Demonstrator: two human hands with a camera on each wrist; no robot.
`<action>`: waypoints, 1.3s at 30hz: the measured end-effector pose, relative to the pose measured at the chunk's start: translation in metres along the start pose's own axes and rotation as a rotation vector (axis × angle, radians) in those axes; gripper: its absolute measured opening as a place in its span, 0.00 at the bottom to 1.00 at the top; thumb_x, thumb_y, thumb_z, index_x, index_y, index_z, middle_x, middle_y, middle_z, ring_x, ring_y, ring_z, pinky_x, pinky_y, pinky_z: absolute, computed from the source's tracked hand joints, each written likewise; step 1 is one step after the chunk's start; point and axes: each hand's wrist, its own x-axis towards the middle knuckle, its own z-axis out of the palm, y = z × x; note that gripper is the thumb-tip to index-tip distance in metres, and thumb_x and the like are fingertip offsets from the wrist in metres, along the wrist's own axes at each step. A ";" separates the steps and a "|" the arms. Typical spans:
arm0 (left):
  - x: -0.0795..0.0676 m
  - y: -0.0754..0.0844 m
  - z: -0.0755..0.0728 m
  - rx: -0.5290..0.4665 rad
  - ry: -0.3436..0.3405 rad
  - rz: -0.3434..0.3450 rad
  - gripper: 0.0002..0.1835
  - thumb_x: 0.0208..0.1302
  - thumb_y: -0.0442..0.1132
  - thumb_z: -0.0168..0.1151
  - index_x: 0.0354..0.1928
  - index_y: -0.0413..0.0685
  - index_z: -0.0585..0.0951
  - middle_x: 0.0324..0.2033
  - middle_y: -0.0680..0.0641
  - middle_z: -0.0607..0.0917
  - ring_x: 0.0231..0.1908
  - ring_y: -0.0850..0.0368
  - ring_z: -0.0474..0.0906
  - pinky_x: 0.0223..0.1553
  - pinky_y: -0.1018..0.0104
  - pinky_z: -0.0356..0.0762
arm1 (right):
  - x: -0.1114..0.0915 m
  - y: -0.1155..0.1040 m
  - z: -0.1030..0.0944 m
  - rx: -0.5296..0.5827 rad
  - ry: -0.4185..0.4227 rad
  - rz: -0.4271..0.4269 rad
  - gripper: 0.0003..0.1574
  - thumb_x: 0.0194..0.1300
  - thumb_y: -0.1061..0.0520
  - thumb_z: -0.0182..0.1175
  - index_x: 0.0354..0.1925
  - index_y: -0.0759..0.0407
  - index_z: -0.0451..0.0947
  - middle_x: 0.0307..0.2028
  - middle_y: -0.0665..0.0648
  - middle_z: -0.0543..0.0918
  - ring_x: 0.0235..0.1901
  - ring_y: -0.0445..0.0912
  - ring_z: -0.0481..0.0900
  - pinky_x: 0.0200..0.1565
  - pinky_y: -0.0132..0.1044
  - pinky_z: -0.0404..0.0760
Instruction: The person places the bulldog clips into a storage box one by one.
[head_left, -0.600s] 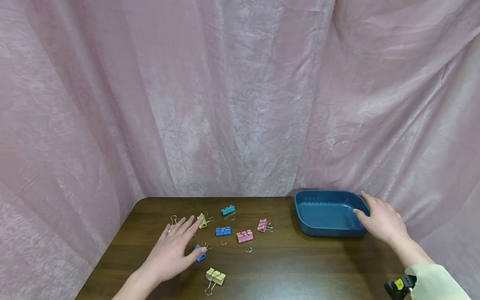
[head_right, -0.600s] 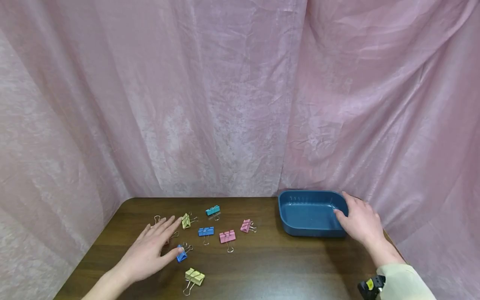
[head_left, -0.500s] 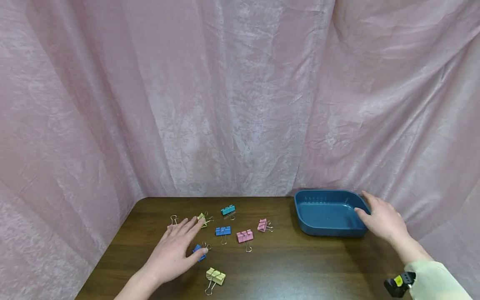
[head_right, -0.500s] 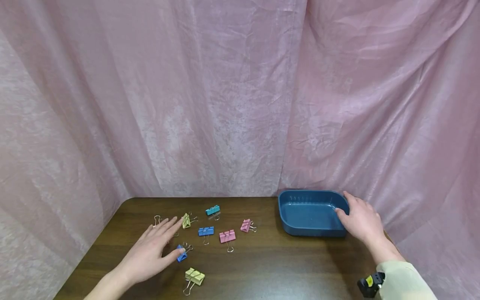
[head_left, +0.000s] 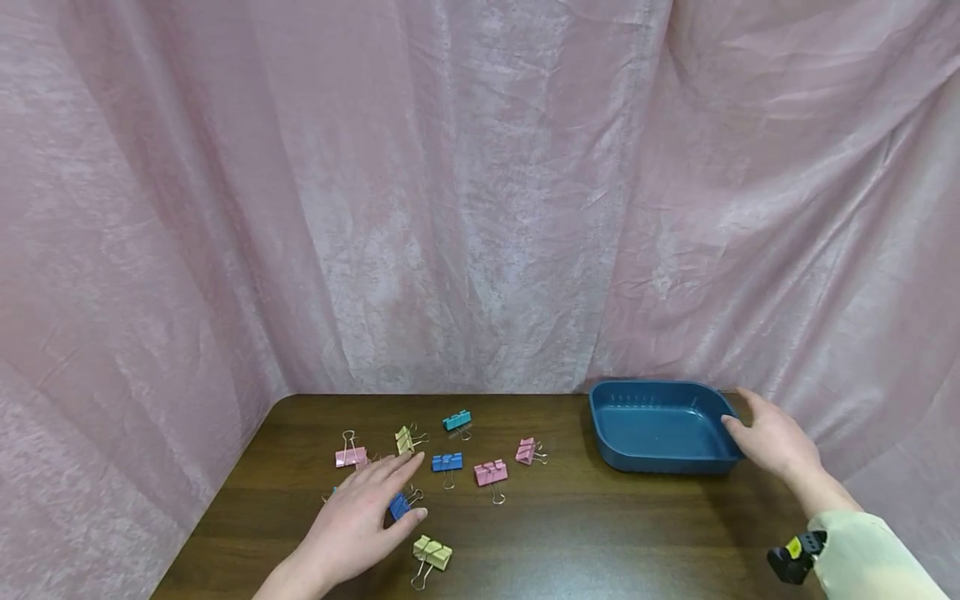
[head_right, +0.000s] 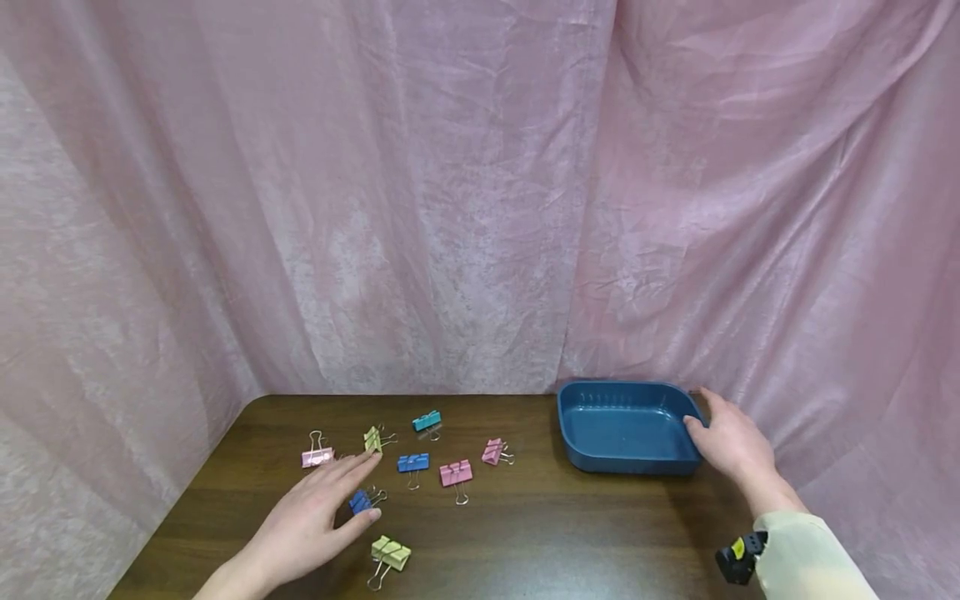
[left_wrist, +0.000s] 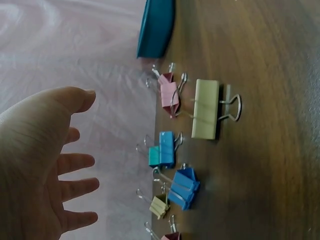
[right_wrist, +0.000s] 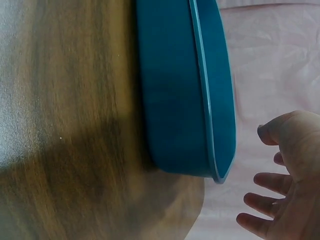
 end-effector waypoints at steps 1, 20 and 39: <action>0.000 0.001 0.001 0.002 0.001 0.009 0.39 0.66 0.60 0.66 0.75 0.58 0.70 0.69 0.50 0.76 0.67 0.45 0.71 0.66 0.39 0.65 | 0.000 0.001 0.000 0.001 -0.001 0.001 0.52 0.77 0.33 0.47 0.75 0.73 0.52 0.69 0.83 0.60 0.64 0.79 0.60 0.55 0.76 0.65; -0.004 0.038 0.003 -0.074 -0.079 0.111 0.38 0.68 0.62 0.62 0.76 0.59 0.68 0.70 0.55 0.73 0.66 0.53 0.74 0.60 0.46 0.75 | 0.019 0.016 0.004 0.040 -0.078 0.048 0.45 0.77 0.47 0.49 0.73 0.80 0.49 0.66 0.86 0.59 0.62 0.79 0.63 0.57 0.74 0.66; -0.014 0.063 0.022 -0.137 -0.225 0.206 0.39 0.71 0.67 0.55 0.77 0.58 0.65 0.69 0.48 0.75 0.62 0.48 0.77 0.54 0.49 0.80 | 0.034 0.021 0.008 0.062 -0.126 0.033 0.42 0.76 0.54 0.48 0.69 0.87 0.48 0.62 0.89 0.61 0.60 0.80 0.64 0.59 0.72 0.66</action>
